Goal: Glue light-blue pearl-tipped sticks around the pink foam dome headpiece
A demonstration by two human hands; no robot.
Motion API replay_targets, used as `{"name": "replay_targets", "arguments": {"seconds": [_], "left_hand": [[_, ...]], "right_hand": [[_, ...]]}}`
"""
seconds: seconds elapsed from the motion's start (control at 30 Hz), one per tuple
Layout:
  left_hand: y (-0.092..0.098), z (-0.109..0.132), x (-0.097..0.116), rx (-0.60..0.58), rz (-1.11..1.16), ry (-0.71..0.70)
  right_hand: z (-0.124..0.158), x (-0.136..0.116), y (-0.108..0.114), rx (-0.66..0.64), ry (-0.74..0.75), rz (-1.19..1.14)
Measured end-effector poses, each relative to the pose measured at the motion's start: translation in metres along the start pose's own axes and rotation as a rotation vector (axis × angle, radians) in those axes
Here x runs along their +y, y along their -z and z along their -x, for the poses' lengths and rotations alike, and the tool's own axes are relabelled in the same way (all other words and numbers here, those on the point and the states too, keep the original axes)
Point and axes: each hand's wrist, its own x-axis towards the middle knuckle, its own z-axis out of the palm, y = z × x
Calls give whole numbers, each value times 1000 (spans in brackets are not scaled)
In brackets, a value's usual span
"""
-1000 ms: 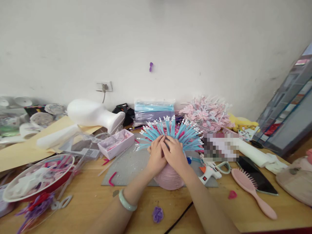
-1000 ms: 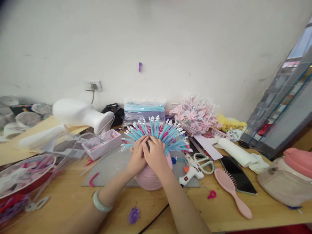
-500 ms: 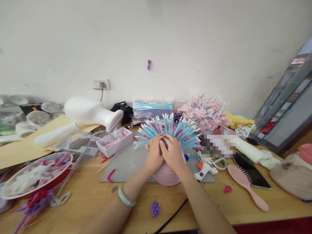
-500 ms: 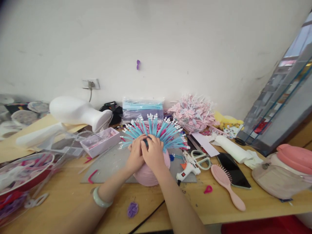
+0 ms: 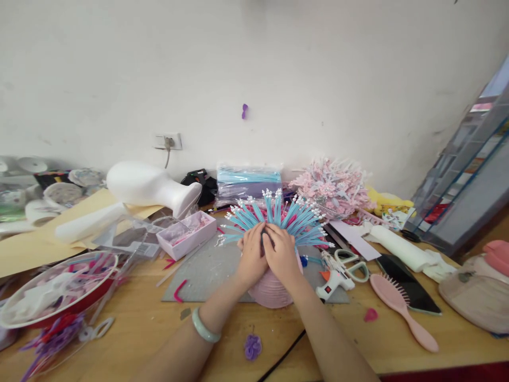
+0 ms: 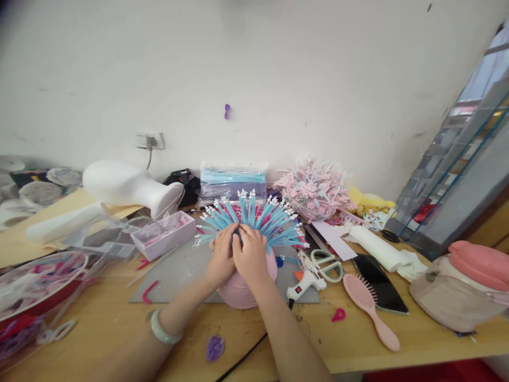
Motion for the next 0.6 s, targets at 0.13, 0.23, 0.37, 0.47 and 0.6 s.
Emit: {"name": "replay_targets", "arguments": {"seconds": [0.13, 0.23, 0.37, 0.47, 0.6], "left_hand": [[0, 1, 0, -13, -5, 5], [1, 1, 1, -23, -7, 11], [1, 1, 3, -5, -1, 7], [1, 1, 3, 10, -17, 9], [0, 3, 2, 1, -68, 32]], "right_hand": [[1, -1, 0, -10, -14, 19], [1, -1, 0, -12, -15, 21], [2, -1, 0, 5, -26, 0], [2, 0, 0, 18, -29, -32], [2, -1, 2, 24, -30, -64]]}}
